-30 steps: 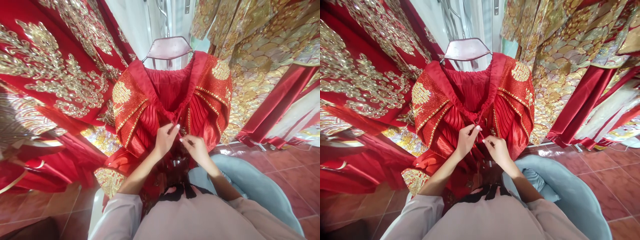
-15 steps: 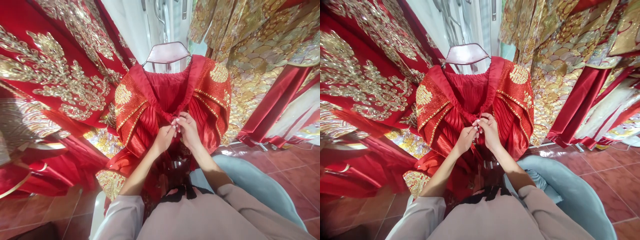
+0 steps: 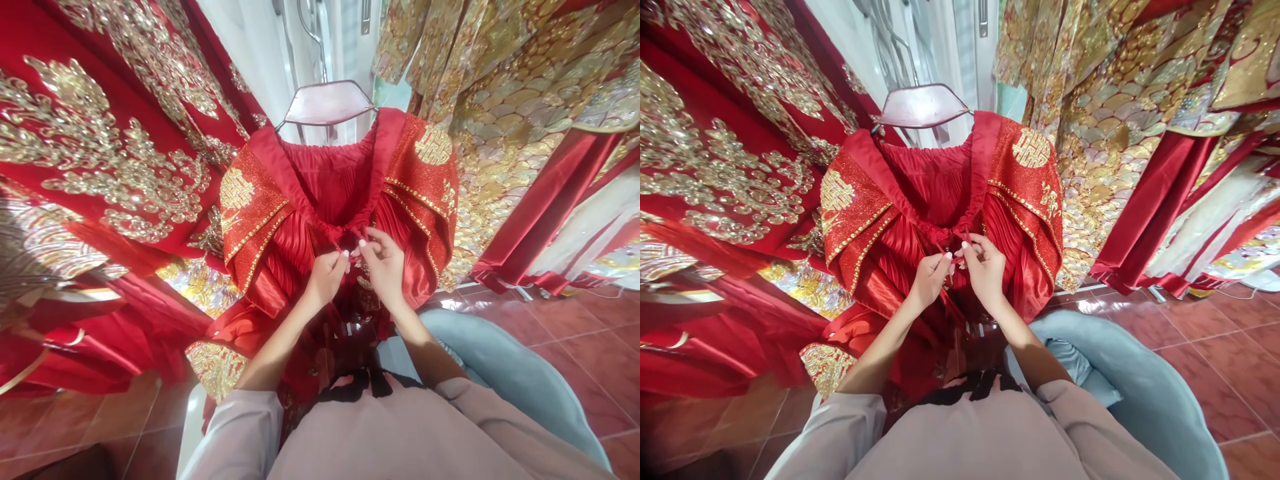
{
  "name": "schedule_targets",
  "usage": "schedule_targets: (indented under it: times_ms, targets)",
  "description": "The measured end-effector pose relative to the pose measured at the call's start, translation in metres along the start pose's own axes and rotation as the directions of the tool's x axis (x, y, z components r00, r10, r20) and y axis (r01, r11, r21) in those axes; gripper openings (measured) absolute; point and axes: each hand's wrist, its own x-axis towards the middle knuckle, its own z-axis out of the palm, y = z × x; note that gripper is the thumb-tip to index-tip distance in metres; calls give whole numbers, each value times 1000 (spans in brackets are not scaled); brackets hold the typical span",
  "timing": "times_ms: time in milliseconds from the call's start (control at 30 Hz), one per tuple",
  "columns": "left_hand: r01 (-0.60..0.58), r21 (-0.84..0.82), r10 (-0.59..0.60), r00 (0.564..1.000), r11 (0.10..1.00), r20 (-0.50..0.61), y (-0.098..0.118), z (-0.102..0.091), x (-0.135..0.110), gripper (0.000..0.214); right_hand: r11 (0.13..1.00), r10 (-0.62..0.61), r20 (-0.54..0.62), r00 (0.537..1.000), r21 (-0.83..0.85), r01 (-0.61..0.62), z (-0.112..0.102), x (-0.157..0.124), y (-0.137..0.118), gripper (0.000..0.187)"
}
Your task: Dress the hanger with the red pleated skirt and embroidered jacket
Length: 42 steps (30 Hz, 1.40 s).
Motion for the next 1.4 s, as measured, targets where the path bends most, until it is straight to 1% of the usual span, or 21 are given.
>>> schedule_targets:
  times_ms: [67, 133, 200, 267, 367, 433, 500, 567, 600, 733, 800, 867, 933, 1033, 1100, 1133, 1200, 1267, 1333, 1400]
  targets:
    - [6, 4, -6, 1000, 1000, -5, -1, 2, 0, 42, 993, -52, -28, 998, -112, 49, -1, -1, 3, 26]
    - [11, 20, -10, 1000, 1000, -9, -1, 2, -1, 42, 964, -123, -44, 991, -244, 109, -3, -1, 6, 23]
    - [12, 45, -11, 1000, 999, -15, -1, 2, -2, 43, 911, -197, -49, 979, -379, 164, -5, 1, 8, 22]
    - [14, 59, -13, 1000, 998, -14, -1, 2, -3, 44, 854, -259, -58, 964, -479, 201, -5, 2, 10, 22]
    - [11, 55, -10, 1000, 998, -12, 0, 3, -4, 45, 819, -353, -59, 934, -503, 278, -4, 3, 10, 28]
    - [11, 53, -10, 1000, 999, -19, 0, 3, -4, 45, 793, -413, -14, 911, -496, 352, -4, 3, 10, 32]
    - [17, 57, -16, 1000, 998, -21, 0, 3, -4, 46, 757, -444, 58, 894, -511, 408, -5, 4, 8, 31]
    - [22, 62, -21, 1000, 998, -15, 0, 3, -4, 46, 738, -439, 110, 892, -521, 428, -6, 6, 7, 30]
    - [20, 61, -19, 1000, 998, -12, 0, 3, -4, 45, 747, -421, 120, 899, -517, 419, -7, 6, 6, 29]
    - [2, 41, -1, 1000, 999, -13, 0, 3, -4, 45, 847, -285, 116, 951, -434, 307, -10, 8, 2, 22]
    - [4, 45, -3, 1000, 999, -17, 1, 3, -4, 45, 882, -232, 137, 963, -387, 268, -12, 9, 0, 20]
    - [8, 58, -6, 1000, 998, -22, 2, 3, -5, 45, 897, -207, 177, 962, -358, 258, -14, 10, -1, 21]
    - [2, 67, 0, 1000, 998, -28, 4, 2, -6, 45, 882, -205, 234, 950, -377, 283, -17, 10, -4, 24]
    - [-1, 87, 3, 1000, 996, -15, 7, 1, -7, 44, 801, -219, 316, 923, -482, 355, -21, 10, -12, 29]
    - [3, 106, -2, 1000, 994, -8, 8, 0, -7, 44, 762, -209, 326, 922, -537, 363, -23, 10, -16, 27]
    - [3, 111, -2, 1000, 994, -10, 7, 0, -7, 44, 763, -196, 308, 931, -548, 343, -23, 10, -18, 24]
    - [-6, 114, 9, 1000, 993, -22, 6, 0, -7, 44, 805, -169, 247, 954, -523, 278, -23, 10, -21, 16]
    - [-17, 118, 22, 999, 993, -36, 7, -2, -7, 45, 874, -194, 171, 966, -417, 250, -21, 13, -24, 15]
    - [-33, 125, 39, 998, 992, -50, 13, -5, -6, 45, 935, -246, 98, 964, -239, 262, -19, 18, -29, 23]
    - [-68, 145, 79, 994, 987, -73, 27, -12, -4, 44, 972, -227, 78, 971, -41, 231, -18, 27, -36, 30]
